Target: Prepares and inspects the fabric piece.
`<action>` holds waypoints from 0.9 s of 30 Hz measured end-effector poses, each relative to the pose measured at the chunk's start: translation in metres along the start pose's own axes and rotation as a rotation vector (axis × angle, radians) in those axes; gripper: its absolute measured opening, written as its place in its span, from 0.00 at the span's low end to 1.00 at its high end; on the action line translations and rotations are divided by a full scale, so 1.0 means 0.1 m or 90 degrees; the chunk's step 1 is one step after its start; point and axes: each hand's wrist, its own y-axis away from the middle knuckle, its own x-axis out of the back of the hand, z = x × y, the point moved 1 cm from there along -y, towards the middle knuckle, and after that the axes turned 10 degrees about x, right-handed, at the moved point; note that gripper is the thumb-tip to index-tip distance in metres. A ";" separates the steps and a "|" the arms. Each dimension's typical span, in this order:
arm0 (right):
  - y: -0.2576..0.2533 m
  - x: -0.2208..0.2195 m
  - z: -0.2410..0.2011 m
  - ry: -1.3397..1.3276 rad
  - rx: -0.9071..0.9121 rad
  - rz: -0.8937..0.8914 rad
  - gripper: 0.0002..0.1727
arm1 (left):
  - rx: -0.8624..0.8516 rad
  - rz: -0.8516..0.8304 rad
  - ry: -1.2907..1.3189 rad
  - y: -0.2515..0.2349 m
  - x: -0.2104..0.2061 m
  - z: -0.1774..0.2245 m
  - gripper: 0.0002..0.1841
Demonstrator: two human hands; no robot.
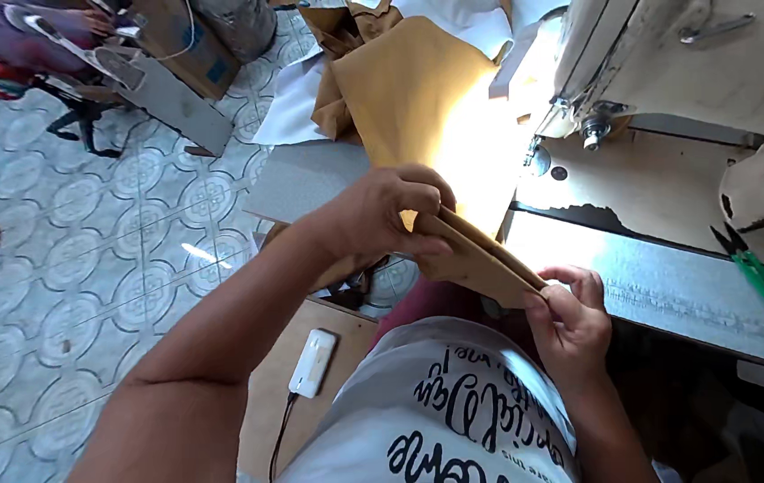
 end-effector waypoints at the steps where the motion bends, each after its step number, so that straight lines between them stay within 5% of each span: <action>1: 0.01 0.00 0.01 -0.011 -0.022 0.005 0.26 | 0.015 0.014 0.046 -0.01 -0.09 -0.02 0.22; 6: 0.04 -0.02 0.01 -0.058 -0.092 0.004 0.22 | 0.125 0.074 0.200 -0.02 -0.35 -0.02 0.11; 9: -0.02 0.05 -0.07 -0.091 -0.131 0.019 0.18 | 0.150 0.061 0.246 -0.06 -0.35 0.12 0.17; 14: -0.40 0.24 -0.47 -0.119 -0.091 -0.036 0.26 | 0.144 -0.042 0.113 -0.20 -0.48 0.67 0.32; 20: -0.45 0.52 -0.59 -0.146 -0.131 -0.070 0.14 | 0.081 -0.020 0.034 -0.30 -0.64 1.02 0.35; 27: -0.24 0.97 -0.66 -0.193 -0.020 -0.108 0.06 | -0.026 -0.060 0.250 -0.40 -0.73 0.73 0.27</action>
